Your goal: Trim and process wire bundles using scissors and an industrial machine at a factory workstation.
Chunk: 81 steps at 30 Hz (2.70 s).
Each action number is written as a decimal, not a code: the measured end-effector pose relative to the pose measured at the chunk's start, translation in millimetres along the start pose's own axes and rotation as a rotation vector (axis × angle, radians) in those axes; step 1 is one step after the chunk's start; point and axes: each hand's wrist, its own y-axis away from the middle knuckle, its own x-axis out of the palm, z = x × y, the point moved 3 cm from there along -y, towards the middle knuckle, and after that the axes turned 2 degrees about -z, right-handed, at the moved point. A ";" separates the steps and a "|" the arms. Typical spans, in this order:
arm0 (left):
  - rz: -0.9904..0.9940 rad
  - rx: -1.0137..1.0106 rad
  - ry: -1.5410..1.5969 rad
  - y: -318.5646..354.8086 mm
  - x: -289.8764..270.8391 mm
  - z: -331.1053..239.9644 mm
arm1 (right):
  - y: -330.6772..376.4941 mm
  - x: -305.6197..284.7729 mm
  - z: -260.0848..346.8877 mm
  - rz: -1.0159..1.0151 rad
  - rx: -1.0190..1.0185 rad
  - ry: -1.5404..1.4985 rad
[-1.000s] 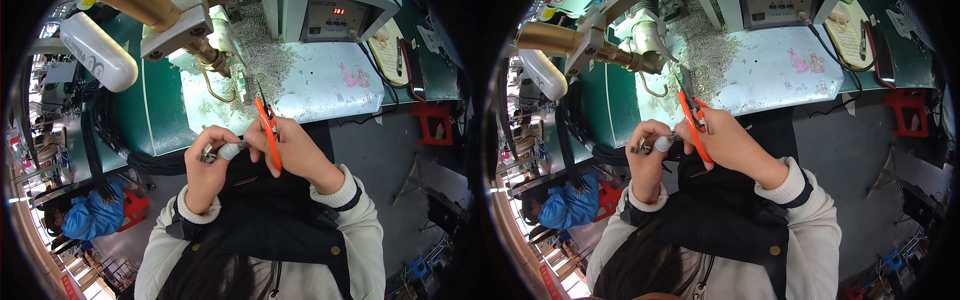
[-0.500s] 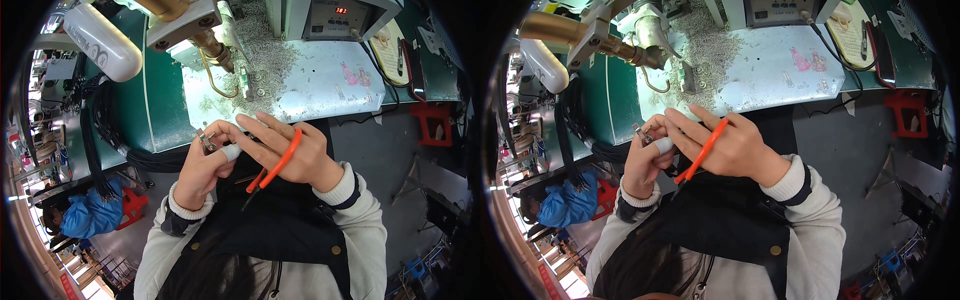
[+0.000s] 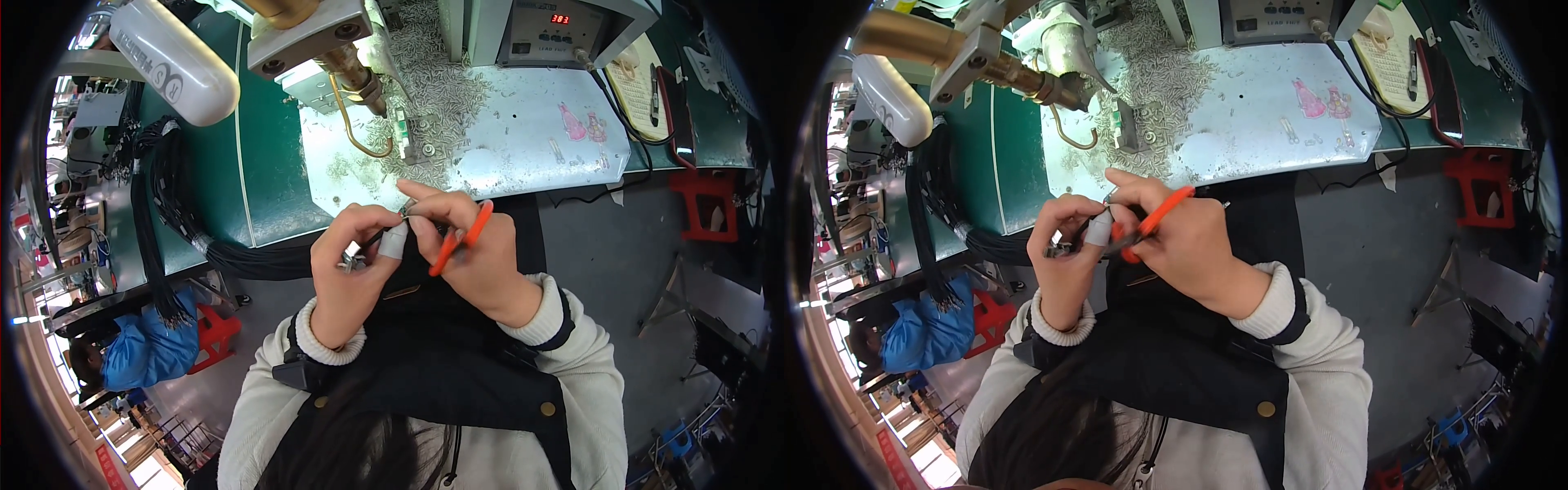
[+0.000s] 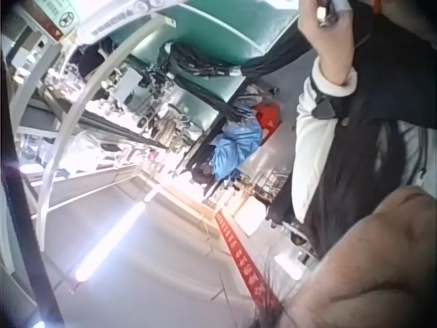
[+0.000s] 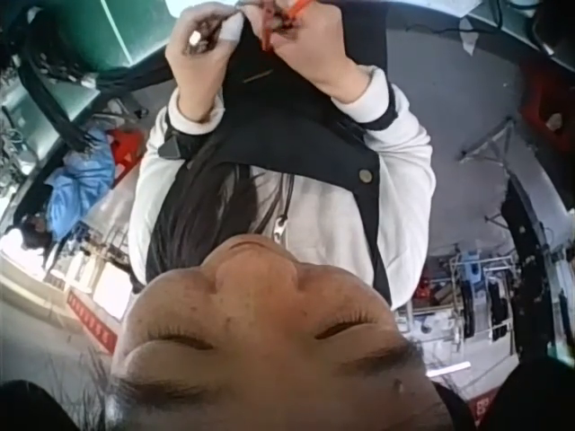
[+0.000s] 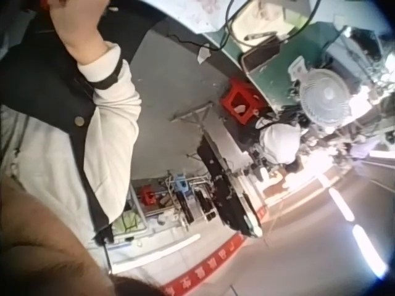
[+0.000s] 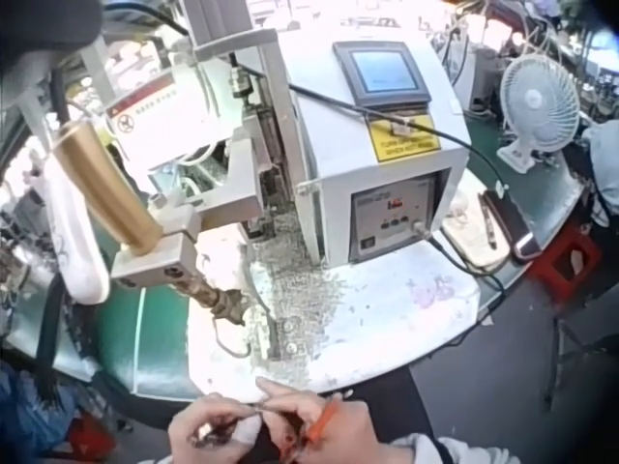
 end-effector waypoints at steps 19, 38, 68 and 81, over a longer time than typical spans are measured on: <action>-0.078 -0.539 0.414 -8.2 -4.2 8.7 | 1.0 3.6 -5.6 0.479 0.453 0.345; 0.087 -0.739 0.805 -72.3 1.1 57.0 | -64.3 0.0 -42.9 0.048 0.686 -0.296; -0.038 -0.420 0.405 -33.0 -9.0 27.3 | -24.5 -33.0 -29.3 -0.470 0.279 -0.516; 0.415 -0.593 0.530 -1.8 13.0 8.2 | -10.6 -8.1 -13.3 0.326 0.124 -0.019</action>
